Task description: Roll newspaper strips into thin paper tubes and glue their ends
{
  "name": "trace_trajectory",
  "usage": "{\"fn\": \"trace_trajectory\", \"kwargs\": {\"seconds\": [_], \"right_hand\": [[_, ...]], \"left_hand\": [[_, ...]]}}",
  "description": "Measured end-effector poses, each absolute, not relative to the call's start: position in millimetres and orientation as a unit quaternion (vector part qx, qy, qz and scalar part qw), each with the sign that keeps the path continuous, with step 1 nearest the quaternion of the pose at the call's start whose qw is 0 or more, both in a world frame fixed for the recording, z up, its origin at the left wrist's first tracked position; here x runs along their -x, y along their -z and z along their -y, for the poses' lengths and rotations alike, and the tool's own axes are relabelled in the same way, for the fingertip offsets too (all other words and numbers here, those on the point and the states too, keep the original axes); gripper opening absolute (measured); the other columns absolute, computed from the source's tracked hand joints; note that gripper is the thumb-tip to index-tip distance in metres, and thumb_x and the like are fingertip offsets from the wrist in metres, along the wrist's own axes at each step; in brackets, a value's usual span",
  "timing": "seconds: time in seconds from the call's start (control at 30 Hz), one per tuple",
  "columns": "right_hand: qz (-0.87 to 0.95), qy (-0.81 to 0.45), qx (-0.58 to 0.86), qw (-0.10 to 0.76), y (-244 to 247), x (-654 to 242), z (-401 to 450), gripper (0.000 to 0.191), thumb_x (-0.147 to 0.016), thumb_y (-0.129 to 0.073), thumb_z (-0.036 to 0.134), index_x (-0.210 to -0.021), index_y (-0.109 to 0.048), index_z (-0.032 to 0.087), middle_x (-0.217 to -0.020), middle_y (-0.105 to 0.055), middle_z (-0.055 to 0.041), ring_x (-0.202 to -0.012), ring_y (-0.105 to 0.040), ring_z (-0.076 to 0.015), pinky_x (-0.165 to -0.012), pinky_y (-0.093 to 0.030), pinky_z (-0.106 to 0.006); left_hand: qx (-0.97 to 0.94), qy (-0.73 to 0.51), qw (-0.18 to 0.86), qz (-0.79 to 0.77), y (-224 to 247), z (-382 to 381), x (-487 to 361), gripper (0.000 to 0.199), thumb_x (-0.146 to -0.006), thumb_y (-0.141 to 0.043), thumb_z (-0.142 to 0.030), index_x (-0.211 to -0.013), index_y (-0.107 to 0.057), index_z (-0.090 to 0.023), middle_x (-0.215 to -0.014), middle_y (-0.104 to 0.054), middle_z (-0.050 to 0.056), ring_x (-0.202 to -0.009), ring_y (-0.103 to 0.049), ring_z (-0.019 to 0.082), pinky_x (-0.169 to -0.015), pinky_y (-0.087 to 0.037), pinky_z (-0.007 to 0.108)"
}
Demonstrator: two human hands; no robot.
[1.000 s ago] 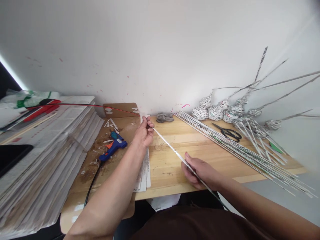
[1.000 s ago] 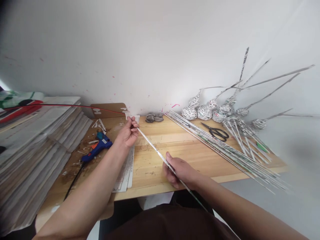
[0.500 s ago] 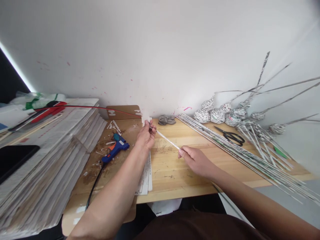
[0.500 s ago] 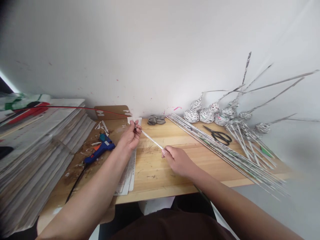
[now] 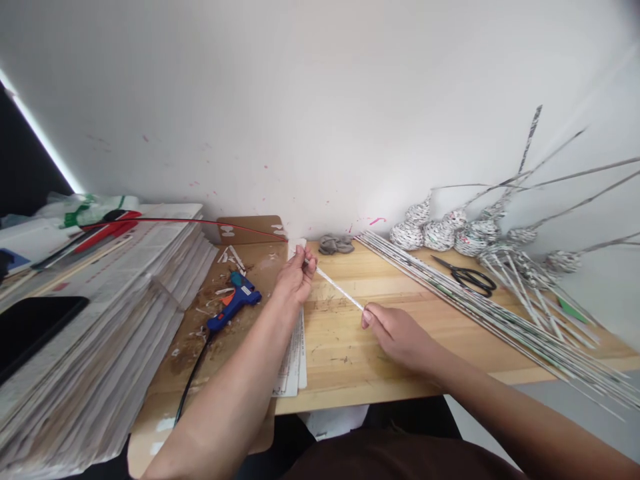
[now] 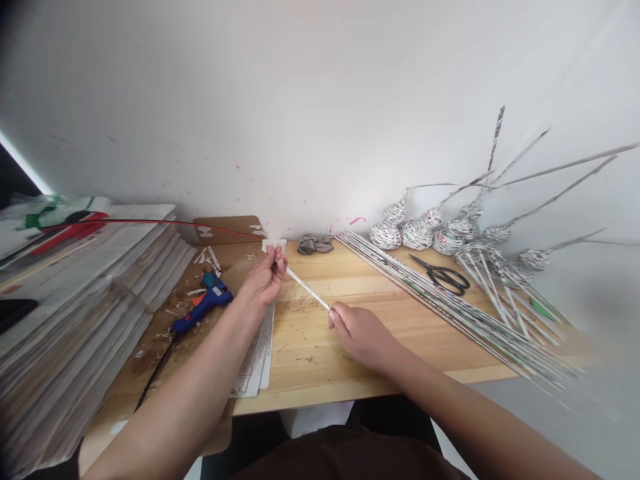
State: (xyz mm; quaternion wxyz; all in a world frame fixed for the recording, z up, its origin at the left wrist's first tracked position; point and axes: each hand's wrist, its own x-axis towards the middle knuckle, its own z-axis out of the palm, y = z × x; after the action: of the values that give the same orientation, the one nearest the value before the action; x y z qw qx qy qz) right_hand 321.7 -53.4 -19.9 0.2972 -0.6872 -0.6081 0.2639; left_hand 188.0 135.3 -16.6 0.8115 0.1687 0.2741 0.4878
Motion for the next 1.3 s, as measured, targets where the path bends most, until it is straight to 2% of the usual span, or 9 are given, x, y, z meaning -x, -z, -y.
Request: {"fn": "trace_trajectory", "kwargs": {"seconds": [0.23,0.3,0.43,0.5,0.73,0.87,0.93,1.1,1.3], "right_hand": [[0.488,-0.558,0.593,0.314,20.0,-329.0,55.2,0.038,-0.094,-0.026,0.048,-0.088,-0.048,0.018,-0.054,-0.041,0.0045,-0.044,-0.041,-0.0110,-0.050,-0.038,-0.026],[0.525,-0.511,0.612,0.297,16.1,-326.5,49.2,0.035,-0.092,-0.033,0.050,-0.090,-0.048,0.018,-0.058,-0.046,0.0031,-0.048,-0.046,-0.0118,-0.052,-0.038,-0.026],[0.635,-0.234,0.683,0.275,10.2,-312.7,32.7,0.030,-0.092,-0.040,0.044,-0.079,-0.048,0.018,-0.066,-0.052,-0.0009,-0.060,-0.049,-0.0138,-0.060,-0.035,-0.027],[0.644,-0.203,0.678,0.290,11.8,-308.7,28.1,0.031,-0.093,-0.037,0.041,-0.078,-0.050,0.018,-0.067,-0.053,-0.0019,-0.063,-0.050,-0.0140,-0.062,-0.035,-0.028],[0.446,-0.615,0.535,0.370,19.0,-326.9,31.5,0.040,-0.092,-0.033,0.051,-0.091,-0.053,0.016,-0.047,-0.031,0.0088,-0.034,-0.030,-0.0069,-0.038,-0.027,-0.021],[0.446,-0.589,0.542,0.401,17.1,-319.7,12.0,0.039,-0.089,-0.043,0.053,-0.093,-0.054,0.016,-0.053,-0.042,0.0064,-0.039,-0.043,-0.0076,-0.041,-0.033,-0.021],[0.451,-0.553,0.556,0.425,17.8,-311.6,-1.5,0.035,-0.088,-0.046,0.051,-0.085,-0.053,0.017,-0.050,-0.040,0.0074,-0.037,-0.037,-0.0061,-0.038,-0.028,-0.020],[0.317,-0.762,0.368,0.429,22.1,-306.4,-11.0,0.032,-0.095,-0.034,0.043,-0.072,-0.038,0.021,-0.042,-0.023,0.0100,-0.032,-0.019,-0.0069,-0.037,-0.016,-0.022],[0.261,-0.822,0.272,0.427,23.7,-307.8,-10.8,0.033,-0.097,-0.027,0.042,-0.084,-0.048,0.020,-0.045,-0.037,0.0064,-0.038,-0.035,-0.0098,-0.043,-0.021,-0.025]], "left_hand": [[-0.176,-0.470,0.819,-0.277,15.7,-130.5,-189.0,0.020,-0.088,-0.051,-0.020,-0.077,-0.061,-0.007,-0.058,-0.053,0.000,-0.050,-0.057,0.004,-0.041,-0.046,0.007],[-0.176,-0.470,0.818,-0.280,16.0,-129.1,-190.1,0.021,-0.089,-0.050,-0.021,-0.078,-0.061,-0.007,-0.057,-0.052,-0.001,-0.050,-0.057,0.004,-0.041,-0.047,0.007],[-0.176,-0.475,0.812,-0.288,17.0,-128.2,-191.6,0.022,-0.090,-0.049,-0.022,-0.079,-0.061,-0.007,-0.057,-0.053,0.000,-0.052,-0.059,0.005,-0.046,-0.050,0.009],[-0.176,-0.477,0.811,-0.291,17.0,-129.2,-191.2,0.023,-0.090,-0.048,-0.023,-0.079,-0.061,-0.007,-0.057,-0.054,0.000,-0.052,-0.059,0.005,-0.046,-0.050,0.008],[-0.177,-0.455,0.823,-0.290,18.5,-130.7,-190.9,0.022,-0.089,-0.050,-0.026,-0.083,-0.060,-0.008,-0.058,-0.052,-0.001,-0.050,-0.056,0.004,-0.039,-0.044,0.007],[-0.194,-0.438,0.831,-0.284,21.2,-124.0,-194.0,0.021,-0.087,-0.054,-0.028,-0.087,-0.060,-0.009,-0.059,-0.053,0.000,-0.053,-0.058,0.006,-0.037,-0.042,0.008],[-0.206,-0.433,0.834,-0.274,21.6,-121.7,-194.3,0.021,-0.087,-0.054,-0.028,-0.086,-0.061,-0.008,-0.060,-0.052,0.000,-0.052,-0.056,0.006,-0.038,-0.042,0.008],[-0.203,-0.403,0.866,-0.217,17.0,-124.0,-189.9,0.021,-0.087,-0.053,-0.028,-0.084,-0.060,-0.009,-0.059,-0.049,-0.002,-0.047,-0.050,0.003,-0.034,-0.036,0.006],[-0.197,-0.393,0.876,-0.199,14.7,-123.0,-189.4,0.021,-0.088,-0.053,-0.030,-0.086,-0.059,-0.010,-0.059,-0.049,-0.003,-0.046,-0.050,0.003,-0.032,-0.032,0.007]]}}
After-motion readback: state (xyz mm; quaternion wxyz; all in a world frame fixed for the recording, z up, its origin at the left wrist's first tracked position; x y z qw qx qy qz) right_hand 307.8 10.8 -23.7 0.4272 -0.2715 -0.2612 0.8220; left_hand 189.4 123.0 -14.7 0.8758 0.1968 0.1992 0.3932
